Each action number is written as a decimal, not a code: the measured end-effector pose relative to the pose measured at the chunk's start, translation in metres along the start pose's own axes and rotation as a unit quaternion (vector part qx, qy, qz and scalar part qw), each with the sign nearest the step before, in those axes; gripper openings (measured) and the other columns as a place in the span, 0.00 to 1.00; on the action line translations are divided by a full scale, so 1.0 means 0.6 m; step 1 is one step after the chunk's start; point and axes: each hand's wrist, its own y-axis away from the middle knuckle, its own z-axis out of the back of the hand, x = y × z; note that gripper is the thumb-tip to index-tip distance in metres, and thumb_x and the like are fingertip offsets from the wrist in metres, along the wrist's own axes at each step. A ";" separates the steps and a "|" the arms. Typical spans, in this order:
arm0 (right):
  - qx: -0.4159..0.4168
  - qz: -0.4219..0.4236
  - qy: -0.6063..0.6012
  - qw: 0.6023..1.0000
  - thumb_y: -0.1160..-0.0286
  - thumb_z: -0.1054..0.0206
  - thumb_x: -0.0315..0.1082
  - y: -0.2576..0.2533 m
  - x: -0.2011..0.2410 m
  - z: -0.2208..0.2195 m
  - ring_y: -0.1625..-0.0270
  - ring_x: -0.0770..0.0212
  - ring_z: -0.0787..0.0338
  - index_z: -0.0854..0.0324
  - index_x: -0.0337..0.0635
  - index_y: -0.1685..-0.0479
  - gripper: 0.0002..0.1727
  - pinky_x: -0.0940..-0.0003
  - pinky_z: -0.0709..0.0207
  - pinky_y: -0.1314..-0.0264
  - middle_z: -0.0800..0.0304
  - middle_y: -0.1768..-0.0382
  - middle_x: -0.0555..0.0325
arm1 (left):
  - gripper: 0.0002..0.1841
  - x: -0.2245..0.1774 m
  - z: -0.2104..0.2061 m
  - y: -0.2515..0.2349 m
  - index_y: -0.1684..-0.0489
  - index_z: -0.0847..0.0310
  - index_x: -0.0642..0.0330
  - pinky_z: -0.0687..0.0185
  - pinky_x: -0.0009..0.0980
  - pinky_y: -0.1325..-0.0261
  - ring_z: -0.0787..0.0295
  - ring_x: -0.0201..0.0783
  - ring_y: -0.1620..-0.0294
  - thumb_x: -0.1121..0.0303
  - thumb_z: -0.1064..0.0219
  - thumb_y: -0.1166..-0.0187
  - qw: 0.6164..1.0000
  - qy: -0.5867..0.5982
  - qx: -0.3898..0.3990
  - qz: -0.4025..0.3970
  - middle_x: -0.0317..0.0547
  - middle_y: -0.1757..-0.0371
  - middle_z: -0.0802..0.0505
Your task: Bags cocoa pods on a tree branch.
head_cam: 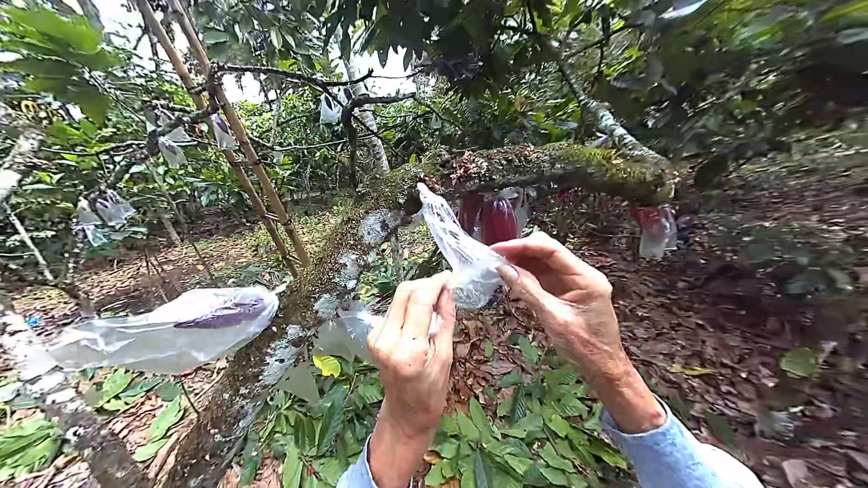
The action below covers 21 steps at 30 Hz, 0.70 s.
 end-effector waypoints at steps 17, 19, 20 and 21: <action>0.054 0.022 -0.032 0.998 0.23 0.29 0.27 -0.014 0.006 0.029 0.54 0.65 0.09 0.14 0.33 0.38 0.16 0.71 0.11 0.46 0.08 0.52 0.55 | 0.15 0.006 0.015 0.025 0.48 0.09 0.63 0.17 0.17 0.57 0.12 0.24 0.60 0.65 0.42 0.10 1.000 -0.010 -0.014 -0.019 0.43 0.59 0.08; 0.067 0.018 -0.038 0.997 0.22 0.30 0.26 -0.014 0.011 0.029 0.53 0.64 0.08 0.14 0.32 0.39 0.15 0.70 0.10 0.45 0.08 0.51 0.54 | 0.16 0.006 0.018 0.029 0.49 0.10 0.64 0.16 0.18 0.56 0.11 0.25 0.59 0.64 0.43 0.10 0.999 -0.017 -0.008 -0.026 0.44 0.59 0.07; 0.073 0.014 -0.043 0.996 0.21 0.31 0.26 -0.014 0.014 0.031 0.52 0.64 0.08 0.14 0.31 0.40 0.14 0.68 0.10 0.45 0.08 0.51 0.54 | 0.16 0.005 0.019 0.030 0.49 0.10 0.64 0.15 0.18 0.55 0.11 0.25 0.58 0.64 0.43 0.10 0.999 -0.021 -0.003 -0.028 0.44 0.58 0.07; 0.075 0.008 -0.046 0.996 0.21 0.31 0.26 -0.015 0.016 0.034 0.51 0.63 0.06 0.13 0.31 0.41 0.13 0.67 0.09 0.44 0.06 0.50 0.53 | 0.15 0.006 0.021 0.031 0.49 0.10 0.65 0.15 0.19 0.54 0.10 0.26 0.57 0.65 0.43 0.10 0.999 -0.023 0.001 -0.031 0.46 0.57 0.06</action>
